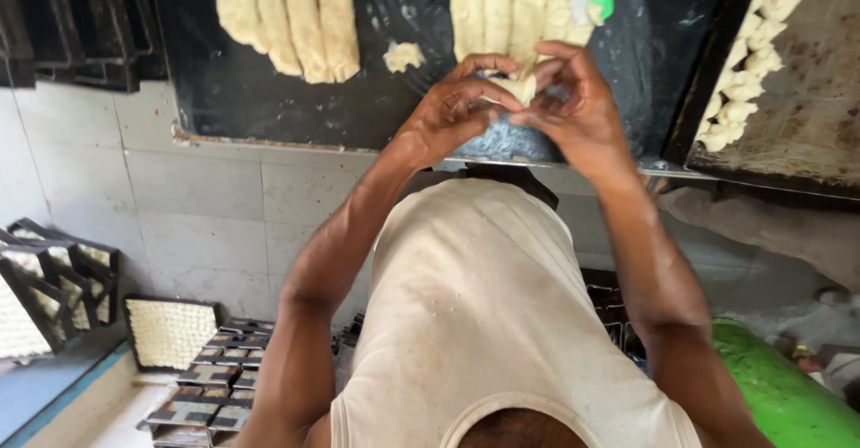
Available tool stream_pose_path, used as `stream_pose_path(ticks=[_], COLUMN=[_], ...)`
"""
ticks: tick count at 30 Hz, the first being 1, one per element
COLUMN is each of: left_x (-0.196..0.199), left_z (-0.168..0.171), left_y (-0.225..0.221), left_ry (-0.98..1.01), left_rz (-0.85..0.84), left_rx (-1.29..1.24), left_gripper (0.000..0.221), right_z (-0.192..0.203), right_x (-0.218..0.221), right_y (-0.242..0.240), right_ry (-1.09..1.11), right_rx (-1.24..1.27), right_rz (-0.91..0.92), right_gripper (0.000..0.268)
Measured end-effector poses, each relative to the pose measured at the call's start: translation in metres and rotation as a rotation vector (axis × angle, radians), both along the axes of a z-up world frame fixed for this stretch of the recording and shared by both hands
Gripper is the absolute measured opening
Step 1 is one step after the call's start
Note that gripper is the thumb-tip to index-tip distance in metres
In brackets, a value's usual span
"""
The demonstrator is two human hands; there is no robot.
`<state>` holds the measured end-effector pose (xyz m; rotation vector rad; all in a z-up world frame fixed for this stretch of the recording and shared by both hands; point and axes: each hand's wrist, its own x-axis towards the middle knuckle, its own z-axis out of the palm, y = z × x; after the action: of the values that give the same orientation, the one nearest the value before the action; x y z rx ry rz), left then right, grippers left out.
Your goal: The person stretches long strips of dough on a work table, cuts them into small pieces using a scraper, and then rolls each piece between their palms to form a ball before placing it onto a baking tray.
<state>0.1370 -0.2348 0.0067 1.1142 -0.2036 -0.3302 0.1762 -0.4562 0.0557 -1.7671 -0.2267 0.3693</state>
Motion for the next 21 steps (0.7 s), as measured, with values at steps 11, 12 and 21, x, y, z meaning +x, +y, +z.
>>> stream_pose_path(ticks=[11,12,21], left_x=[0.073,0.081,0.149], left_z=[0.007,0.005,0.025], left_y=[-0.096,-0.103,-0.185], left_ry=[0.334,0.429,-0.235], left_rz=[-0.067,-0.117,-0.043], left_rx=[0.121,-0.021,0.279], left_gripper=[0.033,0.034,0.047], right_z=[0.015,0.015,-0.011], right_x=[0.039,0.041,0.15], right_y=[-0.09,-0.098,-0.191], right_ry=[-0.799,-0.788,-0.183], right_rx=[-0.639,-0.609,-0.035], right_rz=[0.251,0.238,-0.193], right_gripper=[0.047,0.043,0.016])
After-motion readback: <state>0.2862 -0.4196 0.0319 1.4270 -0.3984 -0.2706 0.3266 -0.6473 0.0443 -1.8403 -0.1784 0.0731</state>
